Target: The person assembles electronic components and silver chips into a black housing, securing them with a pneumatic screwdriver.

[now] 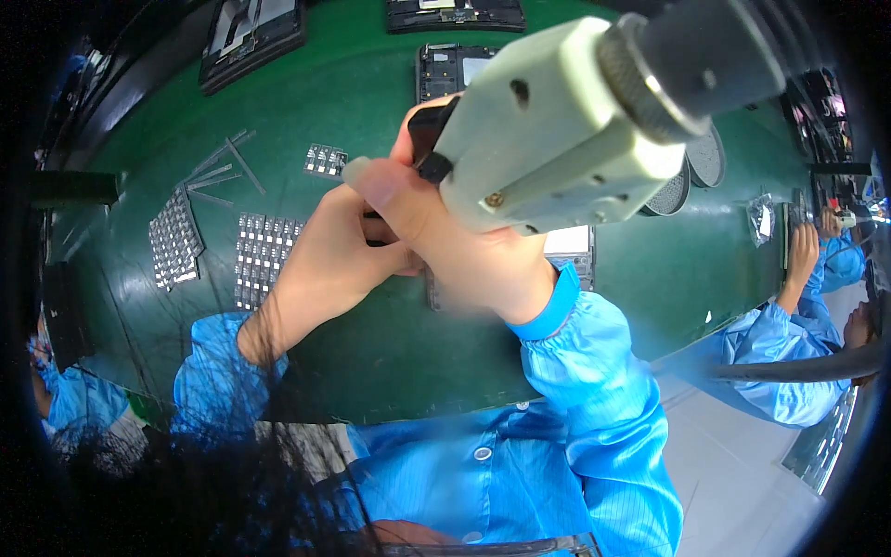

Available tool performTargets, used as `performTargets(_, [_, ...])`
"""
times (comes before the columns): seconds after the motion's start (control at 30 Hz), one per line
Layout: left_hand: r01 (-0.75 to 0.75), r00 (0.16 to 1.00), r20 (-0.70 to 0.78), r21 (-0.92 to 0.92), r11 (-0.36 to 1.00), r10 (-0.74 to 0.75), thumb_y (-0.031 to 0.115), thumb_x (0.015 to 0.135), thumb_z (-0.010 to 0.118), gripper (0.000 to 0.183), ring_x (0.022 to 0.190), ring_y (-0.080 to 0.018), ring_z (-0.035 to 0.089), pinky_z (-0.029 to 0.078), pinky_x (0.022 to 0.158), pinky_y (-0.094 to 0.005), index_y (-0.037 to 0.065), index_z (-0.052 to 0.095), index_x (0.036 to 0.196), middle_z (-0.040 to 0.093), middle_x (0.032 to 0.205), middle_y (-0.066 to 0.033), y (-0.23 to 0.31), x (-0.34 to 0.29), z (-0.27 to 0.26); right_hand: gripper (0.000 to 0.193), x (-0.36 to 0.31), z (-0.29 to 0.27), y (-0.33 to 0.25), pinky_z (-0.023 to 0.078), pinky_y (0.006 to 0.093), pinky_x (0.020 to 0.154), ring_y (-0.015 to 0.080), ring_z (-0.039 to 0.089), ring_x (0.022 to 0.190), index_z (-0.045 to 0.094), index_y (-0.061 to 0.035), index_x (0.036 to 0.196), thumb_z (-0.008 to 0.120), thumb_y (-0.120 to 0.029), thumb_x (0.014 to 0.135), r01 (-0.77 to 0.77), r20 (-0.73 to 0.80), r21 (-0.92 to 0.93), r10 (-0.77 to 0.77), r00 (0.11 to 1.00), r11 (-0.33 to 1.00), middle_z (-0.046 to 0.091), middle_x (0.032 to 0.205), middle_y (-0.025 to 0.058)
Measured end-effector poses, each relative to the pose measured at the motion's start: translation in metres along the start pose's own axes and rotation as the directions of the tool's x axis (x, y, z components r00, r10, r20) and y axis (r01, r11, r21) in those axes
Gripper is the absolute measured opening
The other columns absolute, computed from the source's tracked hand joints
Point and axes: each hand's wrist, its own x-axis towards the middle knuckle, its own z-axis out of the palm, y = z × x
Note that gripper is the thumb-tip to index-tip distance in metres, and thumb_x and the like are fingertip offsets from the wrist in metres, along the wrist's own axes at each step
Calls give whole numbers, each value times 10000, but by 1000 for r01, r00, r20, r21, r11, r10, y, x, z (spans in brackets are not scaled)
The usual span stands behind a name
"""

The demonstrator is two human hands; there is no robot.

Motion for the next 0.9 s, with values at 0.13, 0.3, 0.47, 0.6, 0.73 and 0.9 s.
performTargets(0.13, [14, 1000, -1, -28, 1000, -14, 2, 799, 781, 292, 711, -129, 657, 517, 603, -259, -5, 535, 957, 627, 844, -72, 1, -3, 1, 261, -5, -6, 6, 401, 262, 462, 101, 476, 516, 470, -68, 1022, 698, -140, 918, -94, -73, -32, 91, 993, 995, 512, 738, 36])
performTargets(0.3, [-90, 995, 34, 29, 996, 89, -114, 827, 676, 348, 818, -153, 691, 577, 640, -257, 2, 488, 1095, 627, 934, -80, 15, -4, 8, 221, -4, -19, 6, 457, 251, 624, 86, 549, 743, 571, -41, 953, 733, -79, 808, 77, 33, -130, -73, 997, 989, 567, 885, 30])
performTargets(0.47, [96, 992, -76, -53, 994, -100, -100, 834, 698, 631, 776, -142, 684, 592, 653, -261, 22, 387, 1369, 578, 966, -68, 18, -5, 14, 270, 5, -19, -16, 460, 245, 546, 86, 563, 642, 575, -21, 1040, 752, -117, 860, -218, -7, 264, 228, 974, 939, 577, 780, 13])
performTargets(0.6, [62, 998, -32, -4, 998, -62, -87, 836, 715, 829, 750, -119, 659, 593, 653, -248, 21, 287, 1538, 550, 948, -56, 15, -5, 14, 282, -6, -91, -42, 398, 288, 365, 90, 437, 410, 533, 24, 1147, 618, -153, 944, 128, -254, -87, -147, 956, 988, 455, 576, 2])
performTargets(0.73, [88, 995, -38, 9, 996, -87, -95, 842, 705, 813, 751, -114, 656, 597, 674, -243, 5, 289, 1532, 546, 961, -56, 21, -4, 21, 232, -11, -174, -44, 392, 288, 426, 84, 336, 407, 528, -14, 1151, 526, -117, 943, 284, -510, -25, -256, 821, 959, 354, 533, -16])
performTargets(0.9, [112, 993, -34, -21, 993, -113, -112, 841, 697, 824, 752, -112, 654, 588, 684, -239, 6, 274, 1539, 539, 974, -59, 24, 1, 36, 218, -2, -212, -27, 420, 296, 455, 101, 404, 439, 559, -3, 1085, 623, -31, 878, 257, -520, 53, -193, 832, 965, 445, 582, 22])
